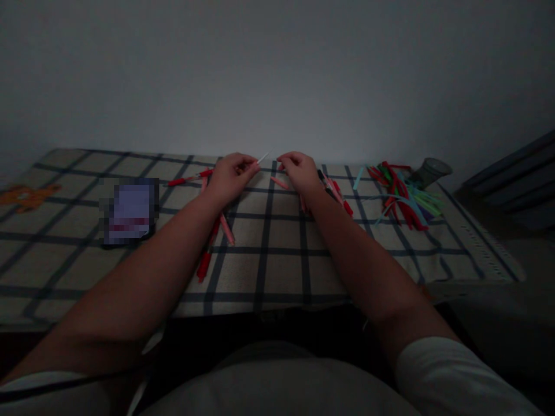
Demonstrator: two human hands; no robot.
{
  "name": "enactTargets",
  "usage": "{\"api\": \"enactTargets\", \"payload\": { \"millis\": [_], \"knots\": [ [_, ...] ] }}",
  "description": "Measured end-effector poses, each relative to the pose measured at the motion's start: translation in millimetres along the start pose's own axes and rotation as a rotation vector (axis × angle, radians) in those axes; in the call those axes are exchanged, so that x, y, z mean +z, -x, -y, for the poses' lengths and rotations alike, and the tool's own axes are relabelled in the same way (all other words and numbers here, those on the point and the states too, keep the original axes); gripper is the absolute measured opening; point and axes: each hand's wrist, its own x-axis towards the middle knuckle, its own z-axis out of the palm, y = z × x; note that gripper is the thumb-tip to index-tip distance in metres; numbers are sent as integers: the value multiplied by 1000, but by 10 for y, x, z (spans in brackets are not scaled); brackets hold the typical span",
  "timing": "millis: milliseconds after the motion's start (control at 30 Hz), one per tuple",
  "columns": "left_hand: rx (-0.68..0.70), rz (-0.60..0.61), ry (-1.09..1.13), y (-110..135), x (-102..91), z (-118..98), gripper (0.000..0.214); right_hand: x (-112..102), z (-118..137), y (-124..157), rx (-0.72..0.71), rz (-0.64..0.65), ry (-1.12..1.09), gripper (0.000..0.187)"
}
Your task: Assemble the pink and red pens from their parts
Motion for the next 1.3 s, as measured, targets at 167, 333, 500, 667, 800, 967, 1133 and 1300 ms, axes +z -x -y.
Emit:
{"api": "enactTargets", "payload": {
  "millis": [167,333,500,667,800,967,1133,1300],
  "knots": [
    [29,-41,-123,-1,-37,11,26,-128,-1,-6,-117,92,401,21],
    [38,-35,-167,7,-71,14,21,-138,56,53,-252,368,678,22],
    [18,-54,-167,10,-46,57,20,-113,62,93,-288,491,828,22],
    [20,-42,-184,11,-41,62,22,-93,74,115,-309,542,906,25],
    [34,-46,-197,4,-41,66,20,-60,58,123,-293,534,898,23],
    [42,-36,-208,0,-39,71,22,-34,53,150,-300,487,886,23],
    [47,-26,-215,-7,-59,54,20,-33,106,164,-297,429,832,24],
    [-1,-56,-171,-3,-51,40,19,-47,104,137,-308,406,736,25]
  ]
}}
